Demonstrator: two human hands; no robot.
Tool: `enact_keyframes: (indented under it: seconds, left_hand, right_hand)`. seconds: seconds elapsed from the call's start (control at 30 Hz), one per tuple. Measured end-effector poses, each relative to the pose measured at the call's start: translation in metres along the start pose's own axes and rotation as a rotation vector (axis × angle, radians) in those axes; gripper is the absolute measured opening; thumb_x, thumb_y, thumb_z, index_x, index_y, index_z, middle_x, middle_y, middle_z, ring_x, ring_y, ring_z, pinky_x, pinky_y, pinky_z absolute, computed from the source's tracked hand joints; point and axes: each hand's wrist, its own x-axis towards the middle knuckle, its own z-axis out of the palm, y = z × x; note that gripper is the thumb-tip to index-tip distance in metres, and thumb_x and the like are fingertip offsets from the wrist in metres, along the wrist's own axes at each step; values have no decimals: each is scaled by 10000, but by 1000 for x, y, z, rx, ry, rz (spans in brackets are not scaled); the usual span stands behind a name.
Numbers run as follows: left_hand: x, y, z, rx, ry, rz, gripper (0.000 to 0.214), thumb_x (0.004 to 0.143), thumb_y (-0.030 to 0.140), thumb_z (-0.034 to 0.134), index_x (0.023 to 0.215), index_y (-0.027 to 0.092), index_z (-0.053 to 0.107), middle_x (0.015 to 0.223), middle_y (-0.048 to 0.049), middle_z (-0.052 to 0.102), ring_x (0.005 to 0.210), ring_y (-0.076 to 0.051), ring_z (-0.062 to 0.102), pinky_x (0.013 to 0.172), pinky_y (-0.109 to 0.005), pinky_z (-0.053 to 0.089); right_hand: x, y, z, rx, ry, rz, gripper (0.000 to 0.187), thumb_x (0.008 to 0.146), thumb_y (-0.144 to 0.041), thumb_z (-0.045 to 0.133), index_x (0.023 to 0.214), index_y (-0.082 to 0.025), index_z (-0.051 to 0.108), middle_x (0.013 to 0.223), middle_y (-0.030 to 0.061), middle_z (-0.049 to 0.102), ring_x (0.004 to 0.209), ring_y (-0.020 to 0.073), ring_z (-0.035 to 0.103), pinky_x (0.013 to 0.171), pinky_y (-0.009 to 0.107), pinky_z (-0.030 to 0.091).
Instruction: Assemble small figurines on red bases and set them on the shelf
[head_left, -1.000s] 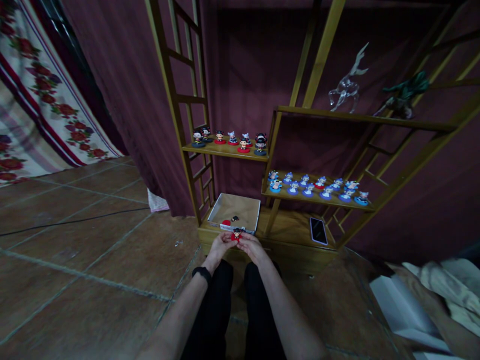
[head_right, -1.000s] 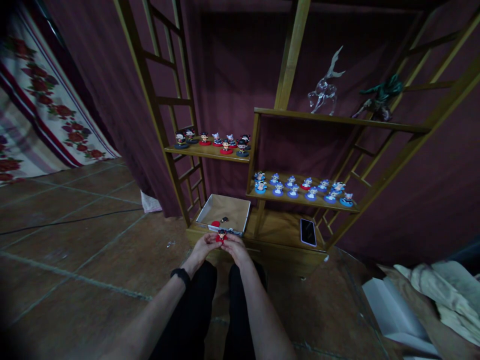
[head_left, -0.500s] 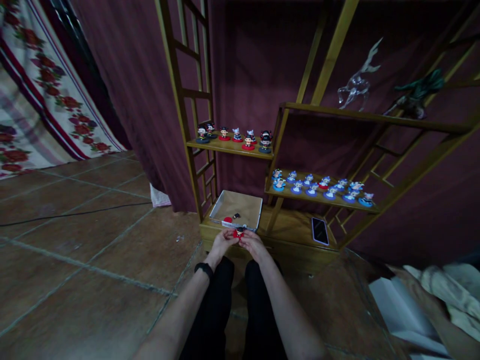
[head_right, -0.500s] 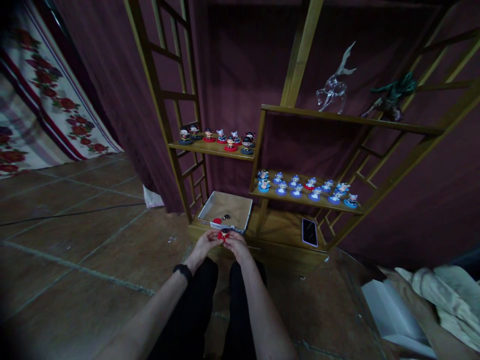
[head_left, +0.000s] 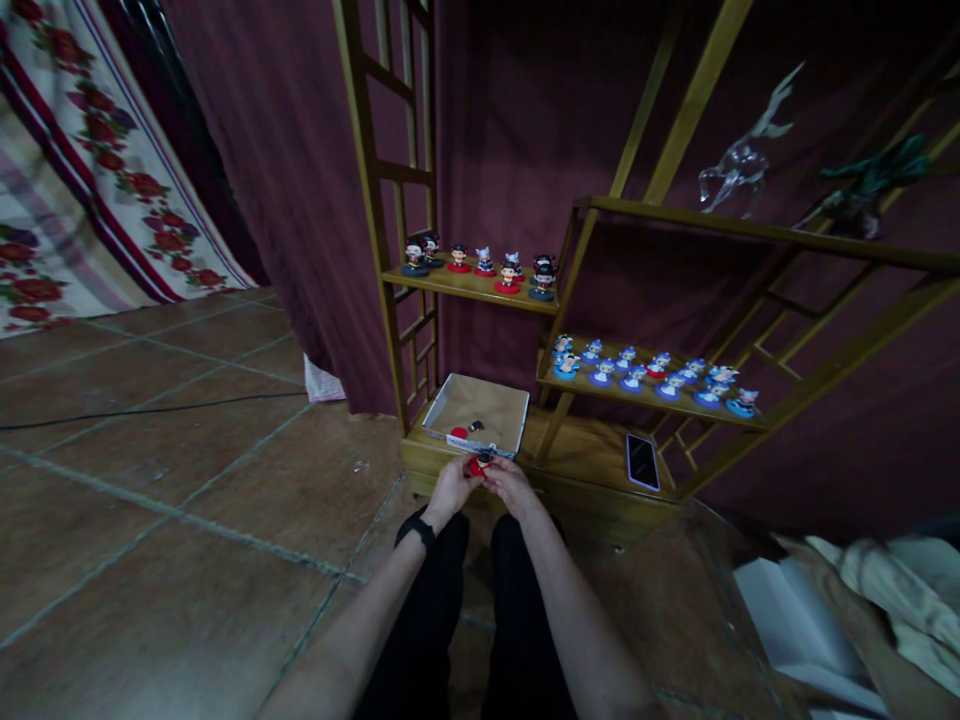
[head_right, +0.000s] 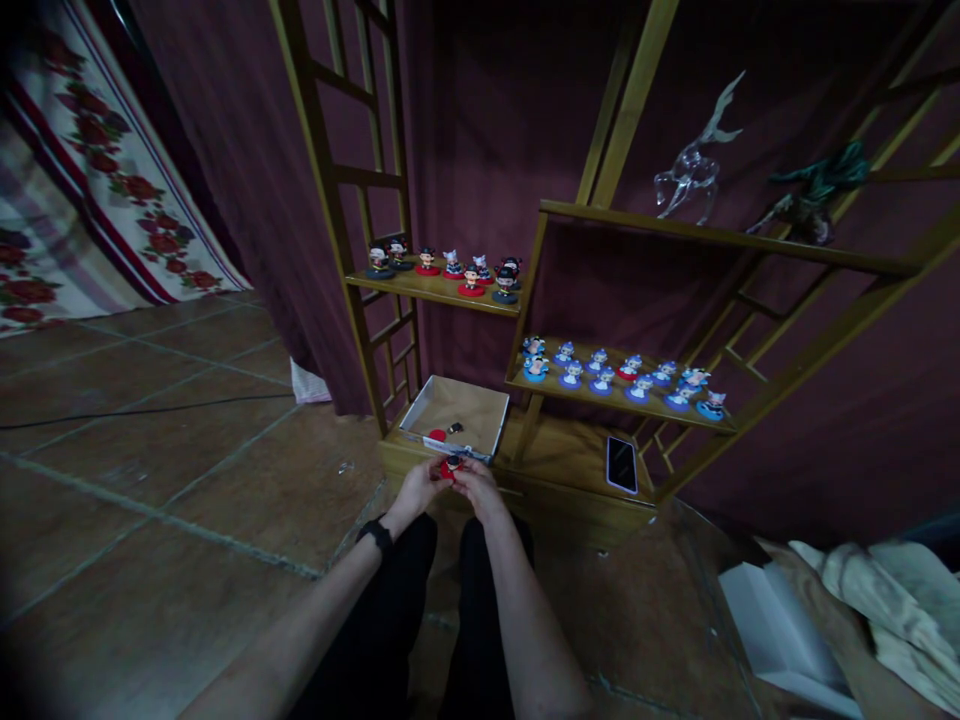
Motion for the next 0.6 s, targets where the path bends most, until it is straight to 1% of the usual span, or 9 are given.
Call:
enact_keyframes:
  seconds: [0.2,0.33,0.4,0.5,0.6]
  left_hand:
    - [-7,16,-2,376,6,89,428,665,106,582,1085,182,557,961,-55,612,875,-175,566,822,-311,420]
    - [-12,23,0,519,-11,138,434,709,111,543,1134,193,511,1066,-72,568,945,-180,546,849,-301,405]
    - [-15,26,0,588,-23,139,436,735,122,520,1161,205,483,1123,-79,535,967,-181,540,842,-290,410]
    - [-19,32,1,700,-57,134,439,777,142,470,1206,229,433,1181,-80,490,987,-178,535,823,-272,421]
    - [-22,37,2,805,-79,161,451,809,164,425,1250,244,377,1228,-78,445,1025,-179,514,823,-261,422]
  right_hand:
    - [4,6,-3,-17,38,-23,385,506,-228,719,875,-224,610,831,7,660,797,173,614,744,326,463]
    - [7,11,-6,-33,48,-52,389,479,-233,732,850,-224,614,801,2,653,784,176,613,733,336,468]
    - [8,12,-7,-38,57,-56,396,472,-231,735,849,-224,614,803,0,649,777,173,611,734,342,471]
    - [7,11,-8,-42,70,-63,412,467,-226,737,862,-221,616,799,1,645,766,170,608,738,347,471]
    - [4,8,-7,-34,76,-85,426,459,-224,739,867,-217,617,785,2,642,756,170,605,741,351,472]
